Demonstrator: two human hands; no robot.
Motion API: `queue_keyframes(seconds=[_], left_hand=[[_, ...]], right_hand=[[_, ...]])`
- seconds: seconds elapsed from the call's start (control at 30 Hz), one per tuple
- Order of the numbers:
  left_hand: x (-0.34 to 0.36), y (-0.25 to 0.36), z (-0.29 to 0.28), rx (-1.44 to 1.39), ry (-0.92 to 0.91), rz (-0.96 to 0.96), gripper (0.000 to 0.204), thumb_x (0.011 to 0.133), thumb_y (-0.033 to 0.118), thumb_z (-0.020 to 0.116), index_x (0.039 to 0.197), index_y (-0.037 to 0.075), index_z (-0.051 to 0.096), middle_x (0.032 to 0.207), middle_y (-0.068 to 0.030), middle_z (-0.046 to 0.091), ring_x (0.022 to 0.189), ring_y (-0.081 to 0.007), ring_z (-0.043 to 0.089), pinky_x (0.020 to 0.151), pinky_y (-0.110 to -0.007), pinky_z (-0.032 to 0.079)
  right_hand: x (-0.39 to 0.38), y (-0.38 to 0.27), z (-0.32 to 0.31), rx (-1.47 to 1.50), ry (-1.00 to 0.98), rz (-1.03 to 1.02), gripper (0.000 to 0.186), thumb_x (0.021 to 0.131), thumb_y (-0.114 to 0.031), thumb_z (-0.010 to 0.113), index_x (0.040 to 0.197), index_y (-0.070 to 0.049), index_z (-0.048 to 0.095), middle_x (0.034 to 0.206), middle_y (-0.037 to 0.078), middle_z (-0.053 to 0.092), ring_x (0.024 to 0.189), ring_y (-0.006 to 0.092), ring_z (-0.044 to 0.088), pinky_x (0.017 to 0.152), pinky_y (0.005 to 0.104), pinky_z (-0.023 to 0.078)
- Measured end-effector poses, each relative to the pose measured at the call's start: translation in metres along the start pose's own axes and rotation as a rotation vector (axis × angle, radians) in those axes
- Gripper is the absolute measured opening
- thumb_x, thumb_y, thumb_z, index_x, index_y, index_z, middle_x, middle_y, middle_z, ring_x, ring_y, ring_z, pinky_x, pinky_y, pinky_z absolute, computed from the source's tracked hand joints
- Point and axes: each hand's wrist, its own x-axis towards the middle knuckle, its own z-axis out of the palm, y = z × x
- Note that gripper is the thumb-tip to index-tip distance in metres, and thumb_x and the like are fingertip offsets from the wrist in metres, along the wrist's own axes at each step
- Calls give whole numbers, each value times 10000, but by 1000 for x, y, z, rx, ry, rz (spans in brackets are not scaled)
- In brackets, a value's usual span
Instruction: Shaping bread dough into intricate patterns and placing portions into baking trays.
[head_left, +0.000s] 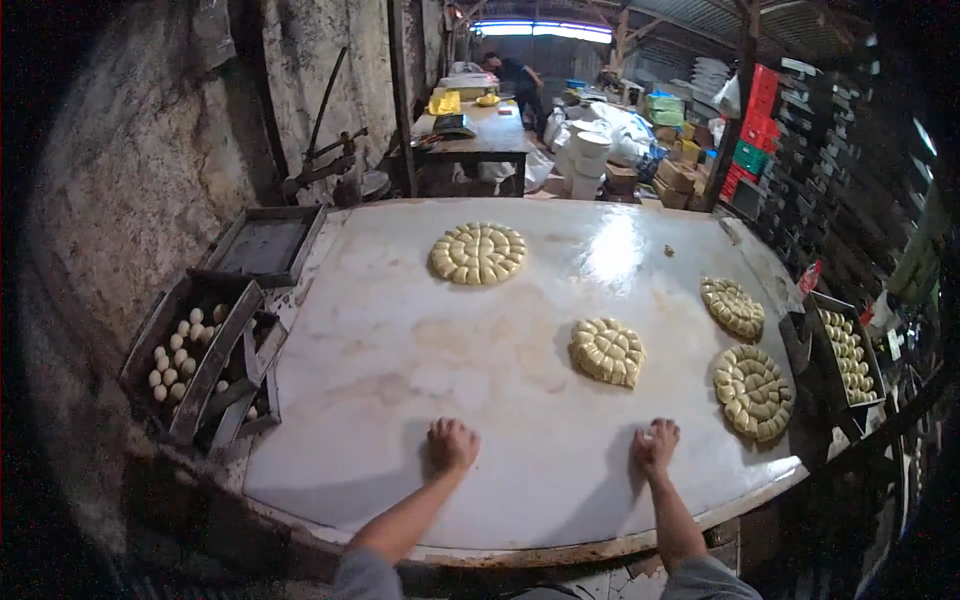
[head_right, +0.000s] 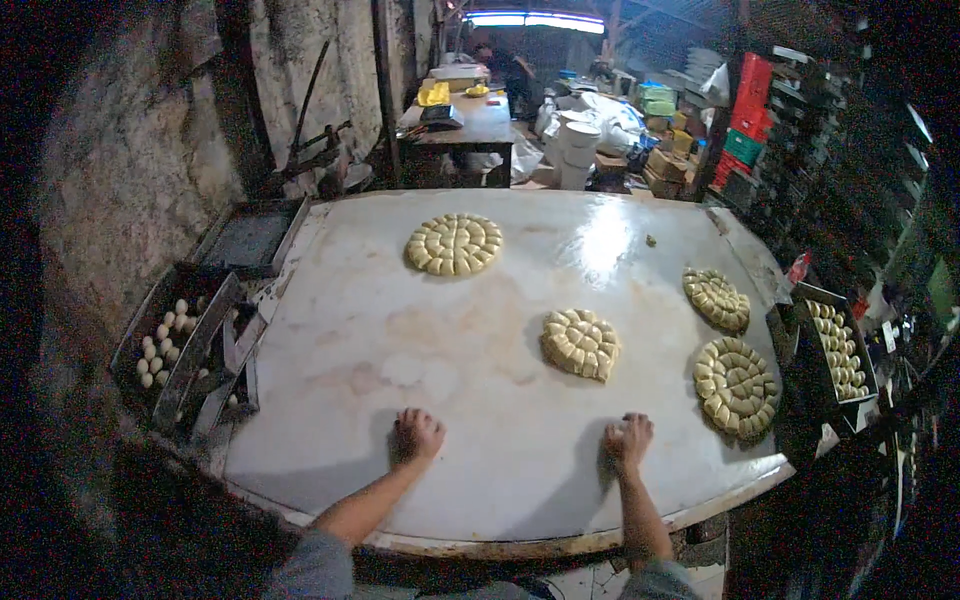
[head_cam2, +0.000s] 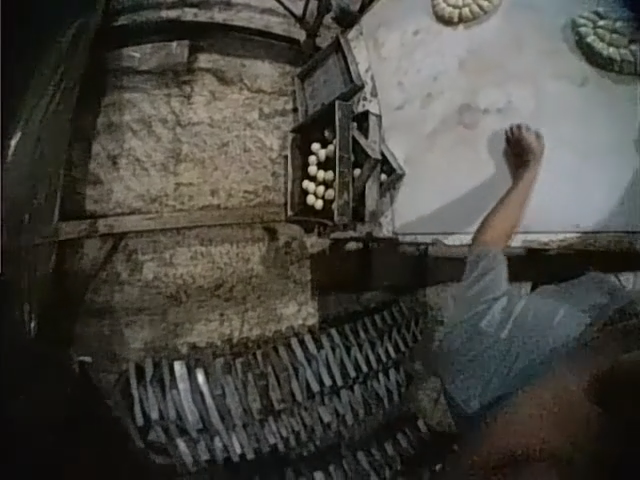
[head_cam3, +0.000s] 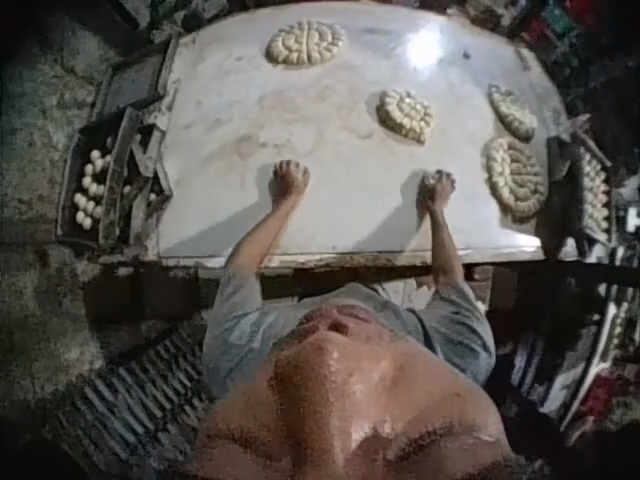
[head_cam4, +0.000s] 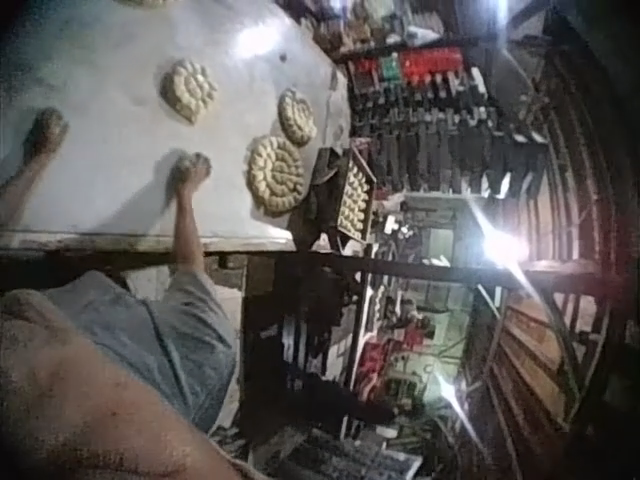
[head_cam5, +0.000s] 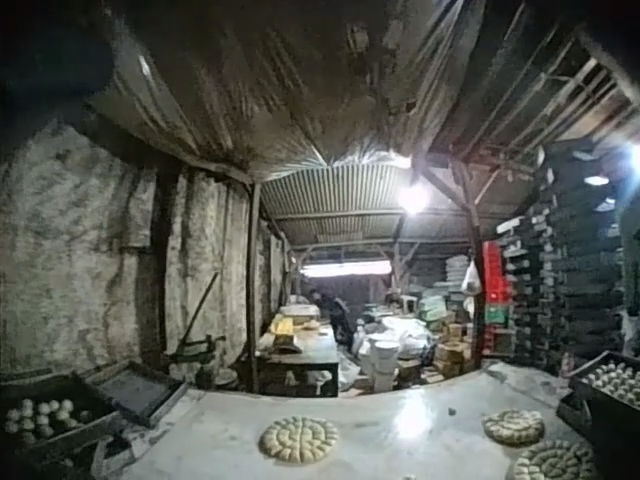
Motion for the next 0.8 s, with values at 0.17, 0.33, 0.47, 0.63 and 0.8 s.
queue_keyframes(seconds=[0.17,0.33,0.47,0.63,0.8], left_hand=[[-32,103,8,-3,-106,-127,148,726,207,548,692,70,595,827,-106,594,794,-309,560,665,-411,480],[-116,43,-56,37,-20,-18,108,681,183,640,663,91,586,848,-90,582,774,-289,549,632,-425,467],[-67,-71,-8,215,329,-278,86,676,90,559,685,17,514,738,-173,484,755,-360,462,699,-457,386],[6,-37,66,31,404,-345,86,619,78,614,610,52,532,699,-143,540,704,-326,520,644,-416,413],[-58,24,-12,54,261,-127,95,657,71,618,643,75,524,765,-111,534,777,-323,492,661,-450,409]], right_hand=[[-27,-36,42,156,-170,-71,167,703,-160,626,781,-20,580,871,164,538,857,348,463,774,423,386],[-103,48,-27,-10,-351,-309,172,700,-205,608,817,-82,578,904,115,528,884,321,474,791,441,375],[-18,75,-62,-55,-89,-59,184,679,-161,608,796,-40,534,834,153,495,849,347,461,788,455,354],[41,27,21,5,-107,237,130,687,-129,623,688,-4,586,770,145,559,779,316,489,739,434,380],[-35,3,7,101,-58,-163,224,714,-159,614,903,-47,572,852,152,553,858,327,488,784,423,383]])
